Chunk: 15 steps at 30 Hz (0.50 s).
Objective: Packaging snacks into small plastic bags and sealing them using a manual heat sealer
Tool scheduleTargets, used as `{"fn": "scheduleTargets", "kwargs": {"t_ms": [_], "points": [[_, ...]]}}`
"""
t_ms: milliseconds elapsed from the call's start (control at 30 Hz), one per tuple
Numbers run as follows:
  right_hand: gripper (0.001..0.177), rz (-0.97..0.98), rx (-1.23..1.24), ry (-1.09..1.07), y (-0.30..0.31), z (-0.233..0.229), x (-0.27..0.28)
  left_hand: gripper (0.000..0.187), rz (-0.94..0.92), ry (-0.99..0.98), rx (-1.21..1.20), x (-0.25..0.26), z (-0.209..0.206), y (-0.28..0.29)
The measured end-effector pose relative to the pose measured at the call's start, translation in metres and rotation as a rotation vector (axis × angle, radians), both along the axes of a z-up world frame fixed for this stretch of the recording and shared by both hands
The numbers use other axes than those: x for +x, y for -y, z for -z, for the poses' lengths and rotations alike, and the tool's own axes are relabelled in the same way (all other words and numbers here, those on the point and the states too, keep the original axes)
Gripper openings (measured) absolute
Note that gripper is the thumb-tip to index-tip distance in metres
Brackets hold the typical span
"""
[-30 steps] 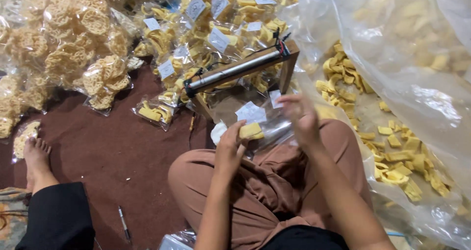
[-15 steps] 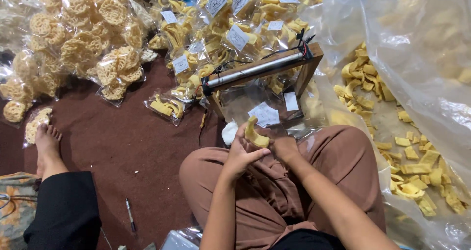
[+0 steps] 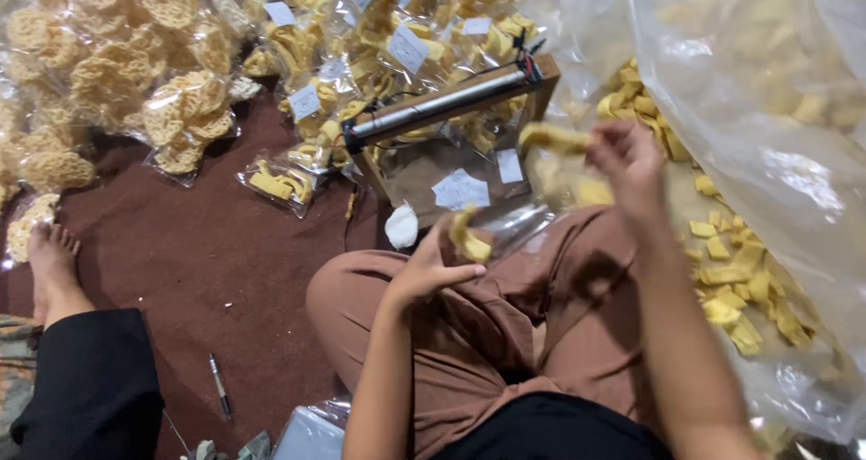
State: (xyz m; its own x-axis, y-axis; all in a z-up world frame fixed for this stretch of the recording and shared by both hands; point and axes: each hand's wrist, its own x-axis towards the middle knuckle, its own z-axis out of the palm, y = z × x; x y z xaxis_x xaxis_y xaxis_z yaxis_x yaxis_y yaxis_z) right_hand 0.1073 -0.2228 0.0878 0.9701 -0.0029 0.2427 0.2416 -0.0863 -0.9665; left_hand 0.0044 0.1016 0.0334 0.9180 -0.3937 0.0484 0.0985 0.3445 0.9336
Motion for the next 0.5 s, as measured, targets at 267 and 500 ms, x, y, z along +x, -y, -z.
{"fn": "scheduleTargets", "kwargs": {"t_ms": [267, 500], "points": [[0.016, -0.608, -0.431, -0.096, -0.004, -0.158, -0.008, 0.091, 0.302, 0.126, 0.141, -0.008, -0.08, 0.027], [0.011, -0.748, -0.534, -0.124, -0.015, -0.114, -0.017, 0.095, 0.33, 0.0, 0.161, -0.003, -0.027, 0.034]]}}
